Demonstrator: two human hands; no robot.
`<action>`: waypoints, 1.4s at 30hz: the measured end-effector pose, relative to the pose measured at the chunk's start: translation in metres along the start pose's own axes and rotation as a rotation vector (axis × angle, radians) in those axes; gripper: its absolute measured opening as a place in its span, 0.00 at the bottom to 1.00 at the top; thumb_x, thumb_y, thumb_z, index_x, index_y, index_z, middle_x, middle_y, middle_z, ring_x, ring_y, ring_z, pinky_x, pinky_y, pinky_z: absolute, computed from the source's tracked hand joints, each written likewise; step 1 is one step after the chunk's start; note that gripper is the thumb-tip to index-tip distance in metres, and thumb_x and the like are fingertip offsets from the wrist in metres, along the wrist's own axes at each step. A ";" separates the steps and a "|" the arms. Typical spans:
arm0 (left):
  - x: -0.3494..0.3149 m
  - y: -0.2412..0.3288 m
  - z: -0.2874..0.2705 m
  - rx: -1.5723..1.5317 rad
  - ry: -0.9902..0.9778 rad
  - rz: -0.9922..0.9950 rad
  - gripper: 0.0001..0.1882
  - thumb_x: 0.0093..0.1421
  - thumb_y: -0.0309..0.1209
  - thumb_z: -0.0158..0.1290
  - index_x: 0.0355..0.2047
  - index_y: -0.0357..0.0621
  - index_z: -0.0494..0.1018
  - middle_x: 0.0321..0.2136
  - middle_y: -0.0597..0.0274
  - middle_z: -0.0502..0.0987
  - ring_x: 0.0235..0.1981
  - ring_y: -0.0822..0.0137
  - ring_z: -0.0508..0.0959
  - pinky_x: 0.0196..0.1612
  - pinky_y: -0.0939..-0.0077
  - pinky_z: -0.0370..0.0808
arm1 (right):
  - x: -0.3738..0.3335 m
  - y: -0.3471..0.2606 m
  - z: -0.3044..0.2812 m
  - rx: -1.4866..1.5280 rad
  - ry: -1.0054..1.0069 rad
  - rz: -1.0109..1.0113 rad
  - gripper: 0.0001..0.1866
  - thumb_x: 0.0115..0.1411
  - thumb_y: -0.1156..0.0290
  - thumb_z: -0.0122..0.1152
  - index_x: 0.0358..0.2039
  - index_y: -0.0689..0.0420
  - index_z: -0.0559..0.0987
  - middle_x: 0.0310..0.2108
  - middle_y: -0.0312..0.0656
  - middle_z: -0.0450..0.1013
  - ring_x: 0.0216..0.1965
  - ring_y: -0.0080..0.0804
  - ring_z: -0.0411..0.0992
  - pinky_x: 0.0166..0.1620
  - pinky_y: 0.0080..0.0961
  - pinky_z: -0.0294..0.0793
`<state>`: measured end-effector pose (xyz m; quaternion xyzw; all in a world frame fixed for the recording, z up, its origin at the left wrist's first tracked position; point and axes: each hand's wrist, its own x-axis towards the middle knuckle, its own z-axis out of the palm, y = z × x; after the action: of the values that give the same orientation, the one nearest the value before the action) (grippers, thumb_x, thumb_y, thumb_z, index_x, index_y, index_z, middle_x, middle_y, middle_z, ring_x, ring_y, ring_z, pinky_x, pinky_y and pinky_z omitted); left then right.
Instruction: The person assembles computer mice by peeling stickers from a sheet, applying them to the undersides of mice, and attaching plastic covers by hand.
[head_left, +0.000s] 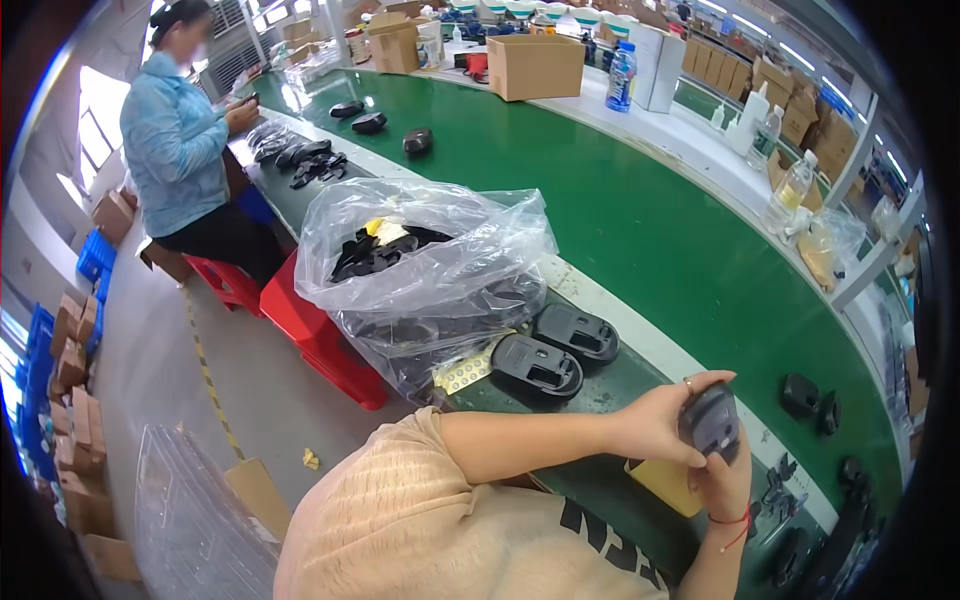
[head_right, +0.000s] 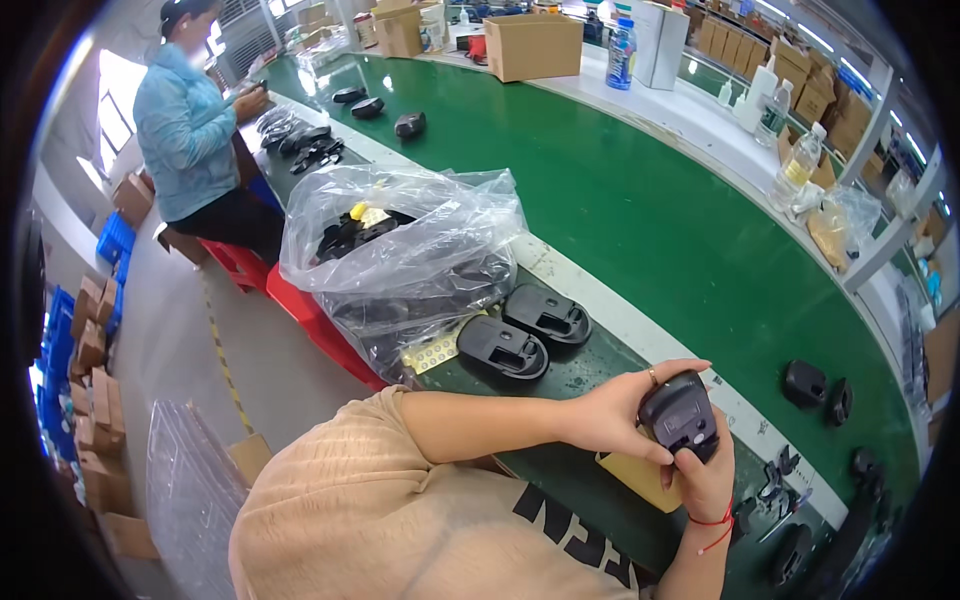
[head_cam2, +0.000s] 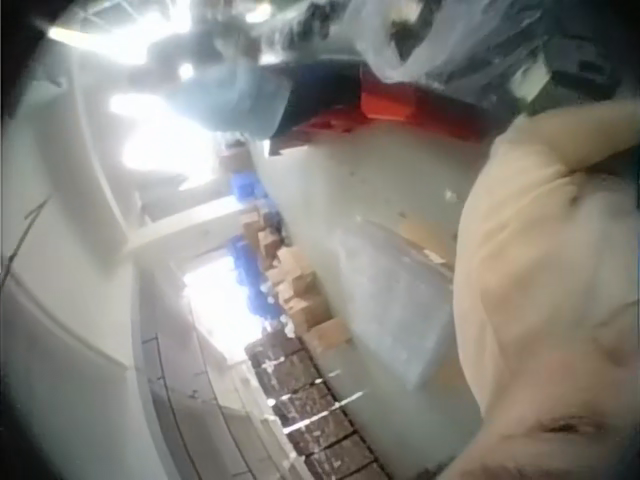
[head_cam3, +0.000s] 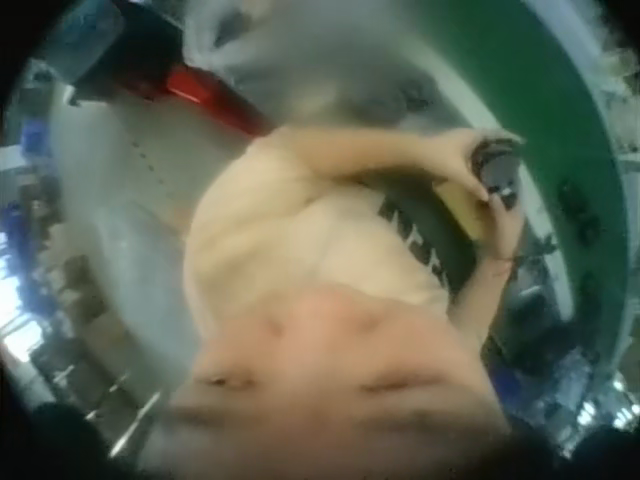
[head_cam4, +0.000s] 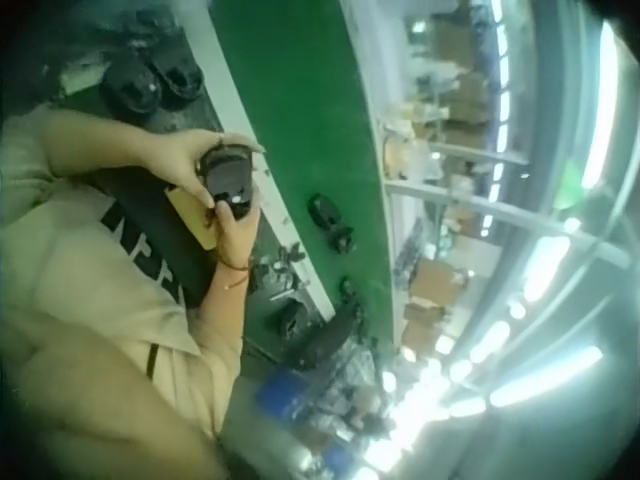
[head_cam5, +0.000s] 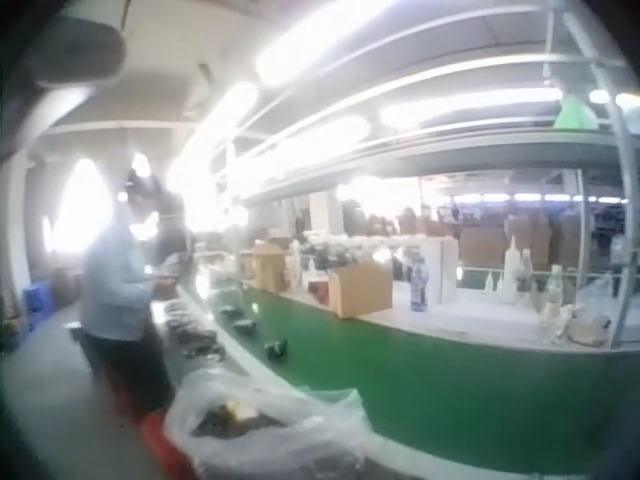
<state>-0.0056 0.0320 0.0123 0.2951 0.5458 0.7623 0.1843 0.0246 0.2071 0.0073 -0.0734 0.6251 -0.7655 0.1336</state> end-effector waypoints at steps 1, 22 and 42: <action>-0.001 0.000 0.001 0.078 0.024 0.066 0.45 0.39 0.23 0.57 0.56 0.44 0.44 0.45 0.54 0.64 0.44 0.64 0.68 0.47 0.72 0.66 | 0.001 -0.003 0.001 0.010 -0.003 0.006 0.38 0.39 0.57 0.67 0.46 0.63 0.59 0.33 0.40 0.66 0.19 0.21 0.67 0.14 0.12 0.62; 0.001 -0.004 0.001 0.326 0.358 0.115 0.30 0.38 0.29 0.58 0.43 0.40 0.60 0.31 0.54 0.70 0.33 0.65 0.72 0.38 0.76 0.69 | 0.000 -0.001 0.000 0.008 -0.006 -0.121 0.24 0.55 0.60 0.47 0.47 0.64 0.59 0.37 0.46 0.65 0.31 0.34 0.69 0.30 0.27 0.71; -0.006 0.006 0.007 0.427 0.345 0.085 0.26 0.46 0.33 0.55 0.44 0.40 0.61 0.31 0.52 0.72 0.32 0.60 0.74 0.36 0.74 0.70 | 0.004 0.003 -0.005 0.094 0.006 -0.086 0.27 0.50 0.62 0.56 0.44 0.67 0.61 0.35 0.48 0.67 0.30 0.34 0.71 0.30 0.28 0.76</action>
<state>0.0040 0.0311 0.0183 0.2159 0.7046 0.6759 -0.0099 0.0196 0.2104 0.0031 -0.0916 0.5850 -0.7994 0.1018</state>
